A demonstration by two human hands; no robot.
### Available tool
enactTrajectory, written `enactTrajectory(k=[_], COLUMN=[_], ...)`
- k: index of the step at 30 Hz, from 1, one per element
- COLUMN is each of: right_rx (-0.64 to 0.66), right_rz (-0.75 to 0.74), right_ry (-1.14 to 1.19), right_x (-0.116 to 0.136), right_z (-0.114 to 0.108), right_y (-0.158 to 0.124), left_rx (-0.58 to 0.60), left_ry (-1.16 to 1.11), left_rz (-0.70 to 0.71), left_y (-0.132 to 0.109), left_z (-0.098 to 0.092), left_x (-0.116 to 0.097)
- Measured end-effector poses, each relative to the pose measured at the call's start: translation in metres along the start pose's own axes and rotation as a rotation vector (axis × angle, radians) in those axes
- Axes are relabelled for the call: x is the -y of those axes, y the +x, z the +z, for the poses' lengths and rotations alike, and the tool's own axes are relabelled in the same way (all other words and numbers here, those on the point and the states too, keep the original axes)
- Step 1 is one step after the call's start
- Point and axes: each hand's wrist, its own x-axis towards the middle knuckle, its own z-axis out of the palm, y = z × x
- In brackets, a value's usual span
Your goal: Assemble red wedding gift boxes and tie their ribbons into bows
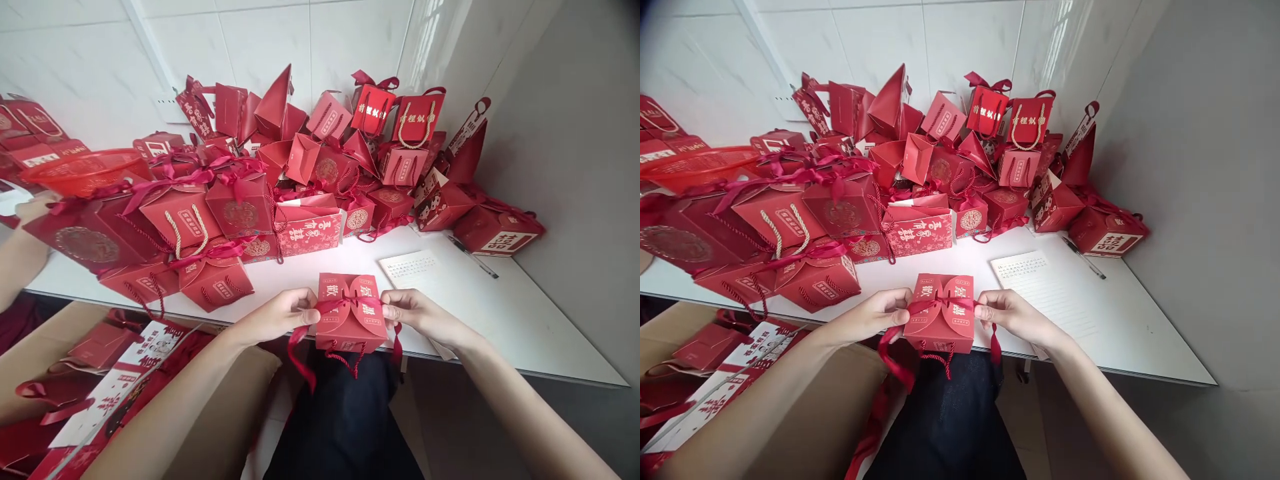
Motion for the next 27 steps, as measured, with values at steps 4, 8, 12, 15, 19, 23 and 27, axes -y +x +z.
enactTrajectory(k=[4, 8, 12, 15, 19, 23, 27], right_rx=[0.024, 0.096, 0.152, 0.202, 0.224, 0.222, 0.133], right_rz=[0.035, 0.046, 0.069, 0.086, 0.082, 0.071, 0.018], right_ry=[0.052, 0.057, 0.087, 0.12, 0.117, 0.024, -0.054], right_x=[-0.001, 0.001, 0.0, -0.002, -0.001, 0.004, 0.012], right_z=[0.001, 0.002, 0.003, 0.007, 0.012, 0.012, 0.008], right_y=[0.003, 0.005, 0.008, 0.013, 0.017, 0.013, 0.006], left_rx=[0.104, 0.173, 0.265, 0.275, 0.254, 0.229, 0.117], left_ry=[-0.045, -0.105, -0.248, -0.277, -0.242, -0.131, 0.048], left_rz=[-0.058, -0.049, -0.066, -0.053, -0.037, -0.016, 0.098], left_y=[0.004, 0.005, 0.002, -0.004, -0.017, -0.027, -0.029], left_z=[-0.011, -0.02, -0.021, -0.023, -0.029, -0.032, -0.029], left_x=[0.003, 0.008, 0.015, 0.019, 0.023, 0.022, 0.013])
